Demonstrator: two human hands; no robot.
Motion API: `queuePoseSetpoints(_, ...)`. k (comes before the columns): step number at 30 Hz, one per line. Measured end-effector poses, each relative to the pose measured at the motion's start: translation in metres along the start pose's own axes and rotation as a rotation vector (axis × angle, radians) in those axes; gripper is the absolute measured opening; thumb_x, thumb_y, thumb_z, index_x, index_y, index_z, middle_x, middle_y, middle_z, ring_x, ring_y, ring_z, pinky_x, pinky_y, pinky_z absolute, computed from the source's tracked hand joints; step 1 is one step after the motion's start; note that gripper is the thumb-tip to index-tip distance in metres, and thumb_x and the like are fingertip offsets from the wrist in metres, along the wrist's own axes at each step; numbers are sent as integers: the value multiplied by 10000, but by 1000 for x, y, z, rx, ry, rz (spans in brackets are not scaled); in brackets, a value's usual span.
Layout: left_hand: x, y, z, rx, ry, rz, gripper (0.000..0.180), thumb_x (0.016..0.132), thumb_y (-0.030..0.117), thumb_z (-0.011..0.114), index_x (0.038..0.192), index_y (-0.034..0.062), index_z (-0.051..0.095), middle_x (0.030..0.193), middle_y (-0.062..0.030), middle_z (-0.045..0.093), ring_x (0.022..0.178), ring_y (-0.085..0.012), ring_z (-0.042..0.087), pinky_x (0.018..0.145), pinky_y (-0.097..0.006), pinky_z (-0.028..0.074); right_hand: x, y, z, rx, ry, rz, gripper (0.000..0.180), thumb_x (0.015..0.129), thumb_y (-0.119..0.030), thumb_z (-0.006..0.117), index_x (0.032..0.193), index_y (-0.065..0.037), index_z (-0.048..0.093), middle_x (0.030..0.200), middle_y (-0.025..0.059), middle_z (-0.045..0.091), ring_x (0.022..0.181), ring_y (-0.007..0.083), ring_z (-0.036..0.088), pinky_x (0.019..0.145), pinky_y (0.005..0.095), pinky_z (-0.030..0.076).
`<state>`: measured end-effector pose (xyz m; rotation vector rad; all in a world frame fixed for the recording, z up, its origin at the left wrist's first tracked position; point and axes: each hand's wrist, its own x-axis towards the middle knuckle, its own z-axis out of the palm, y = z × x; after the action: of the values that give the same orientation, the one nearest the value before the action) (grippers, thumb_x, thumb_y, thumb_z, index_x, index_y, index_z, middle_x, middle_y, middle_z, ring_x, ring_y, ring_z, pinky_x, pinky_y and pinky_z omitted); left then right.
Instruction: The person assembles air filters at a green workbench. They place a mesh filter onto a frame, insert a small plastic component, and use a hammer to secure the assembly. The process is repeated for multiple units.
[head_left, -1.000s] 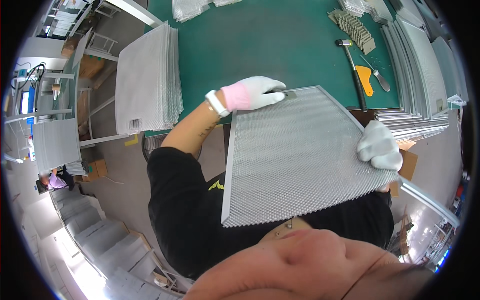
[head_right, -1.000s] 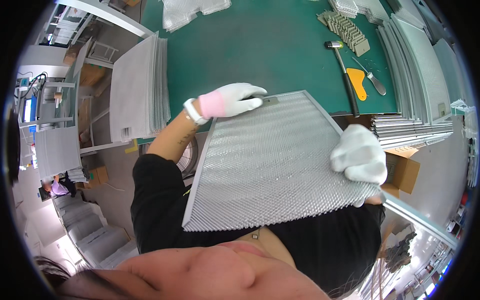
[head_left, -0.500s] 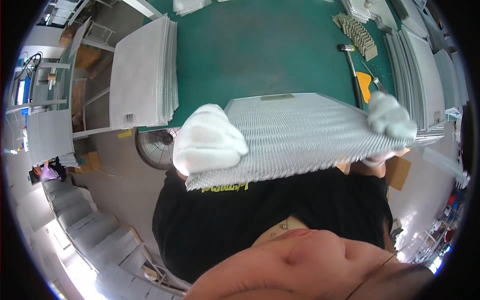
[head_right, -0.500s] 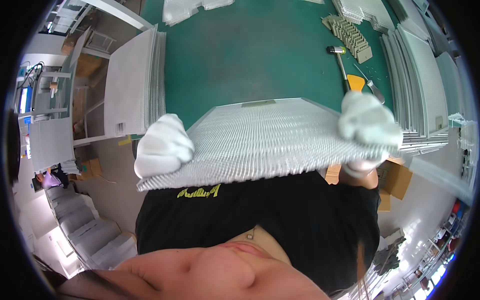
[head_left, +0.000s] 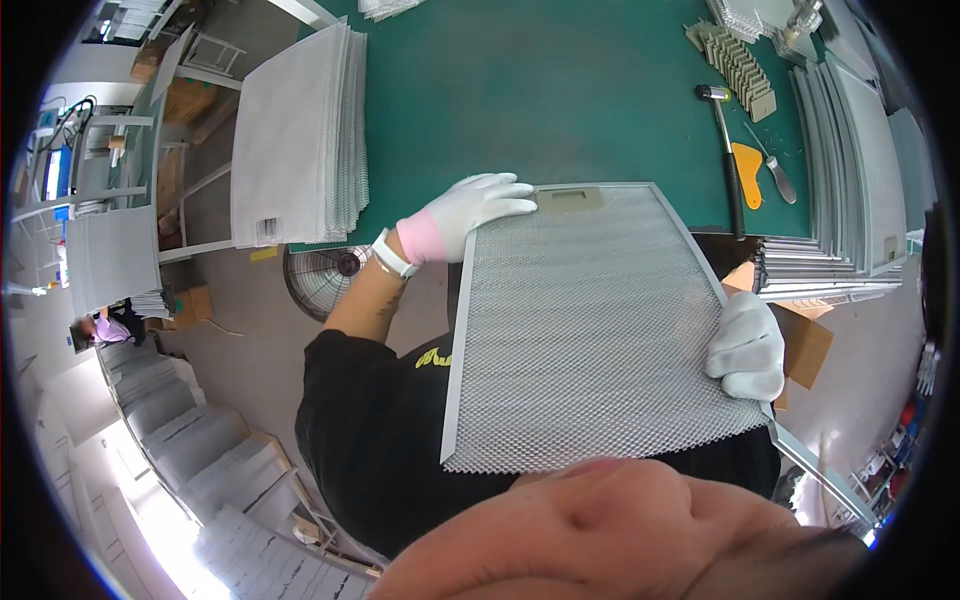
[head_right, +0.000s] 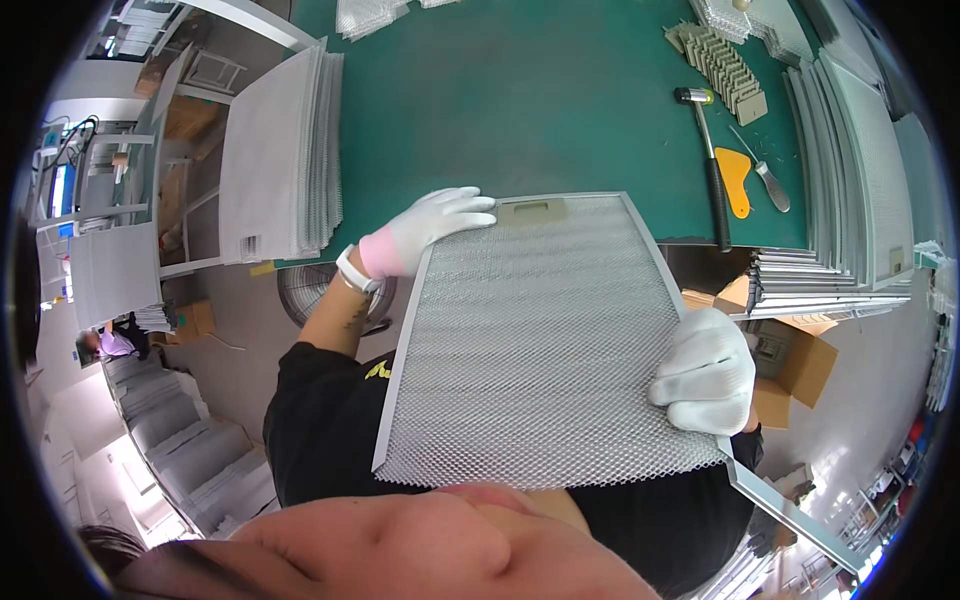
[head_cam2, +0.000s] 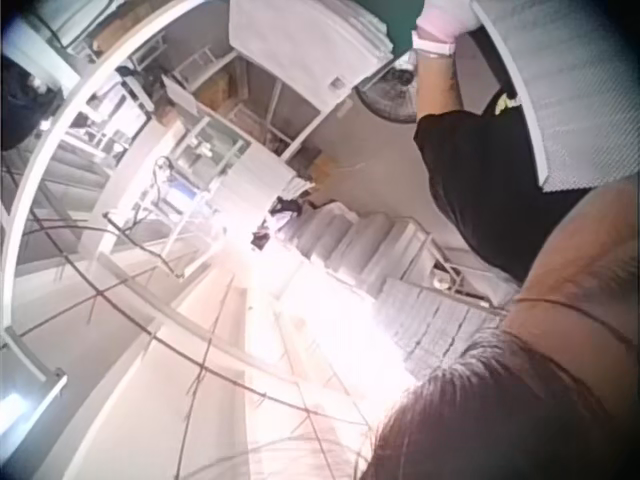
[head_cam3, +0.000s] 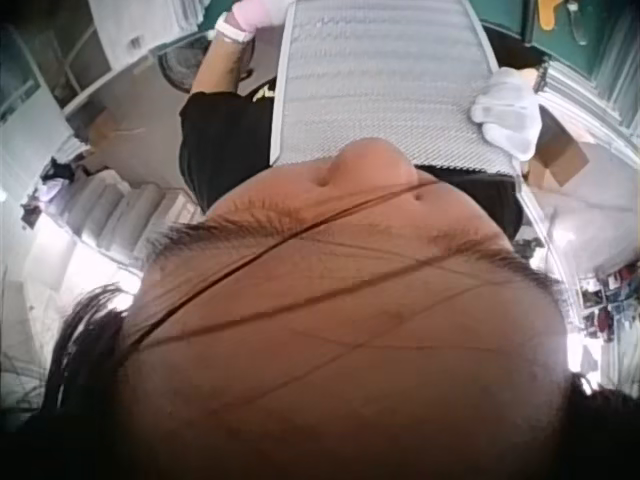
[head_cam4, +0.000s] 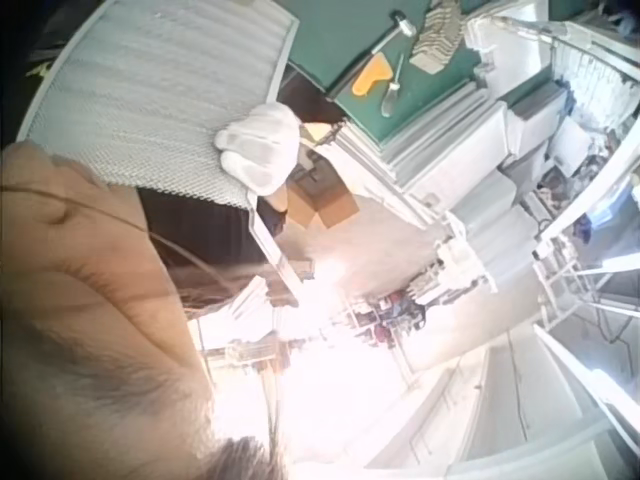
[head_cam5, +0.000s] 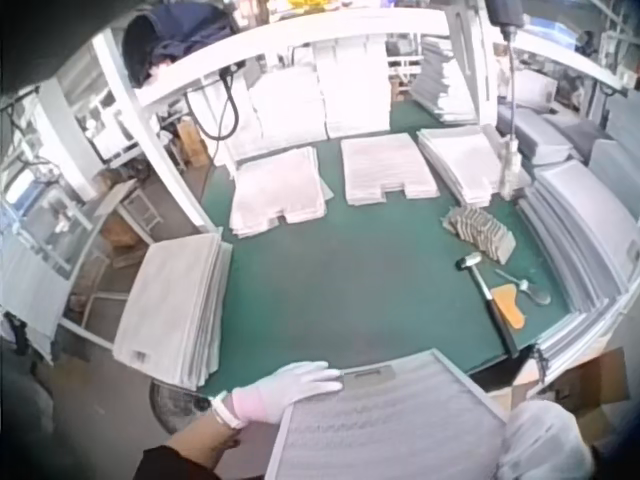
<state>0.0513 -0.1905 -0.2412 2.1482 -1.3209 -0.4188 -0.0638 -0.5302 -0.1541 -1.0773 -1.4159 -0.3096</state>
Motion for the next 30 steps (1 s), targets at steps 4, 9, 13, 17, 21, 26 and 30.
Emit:
queuePoseSetpoints(4,0,-10,4,11,8,58,492,846,267,714,1288,96,583,1398,-154,543,1296,-402,492,1112,-489,384,8,-6,18,98,-93,5,435,966,-318,602,678,-29,453,627,116,520,513,232,505,461,371,296)
queuePoseSetpoints(9,18,-7,-4,-60,-1,24,412,838,270,696,1190,75,610,1151,-120,636,1078,-326,580,994,-454,440,4,-16,16,54,-105,29,418,965,-326,605,705,-26,472,649,107,532,539,225,513,477,365,319)
queuePoseSetpoints(13,10,-2,1,3,77,-77,398,844,198,667,1210,57,598,1035,-121,639,986,-318,583,949,-439,440,-8,-11,-8,-60,-58,70,406,964,-332,607,727,-25,487,666,100,543,559,219,519,489,359,337)
queuePoseSetpoints(17,-7,15,0,238,166,-384,405,835,101,649,1229,30,593,1048,-145,635,958,-347,585,950,-435,445,-7,-6,-26,-181,28,91,396,963,-338,609,749,-23,502,683,93,553,580,214,525,501,353,355)
queuePoseSetpoints(21,-25,44,-22,121,158,-271,493,798,107,703,1263,7,573,1095,-171,633,976,-368,604,971,-440,456,2,2,-33,-296,164,114,387,962,-344,611,771,-21,518,700,85,563,601,208,531,514,348,374)
queuePoseSetpoints(26,-22,105,-79,-300,276,443,385,809,145,737,1138,-3,603,1054,-158,641,961,-335,635,865,-473,502,17,20,-51,-416,321,156,379,961,-352,614,798,-19,537,722,76,576,627,201,539,529,341,396)
queuePoseSetpoints(30,5,117,-76,-66,919,515,205,1017,206,604,941,17,584,793,-131,610,699,-251,628,601,-439,512,18,40,-66,-396,490,285,368,919,-311,732,988,38,638,809,143,643,720,244,622,611,351,461)
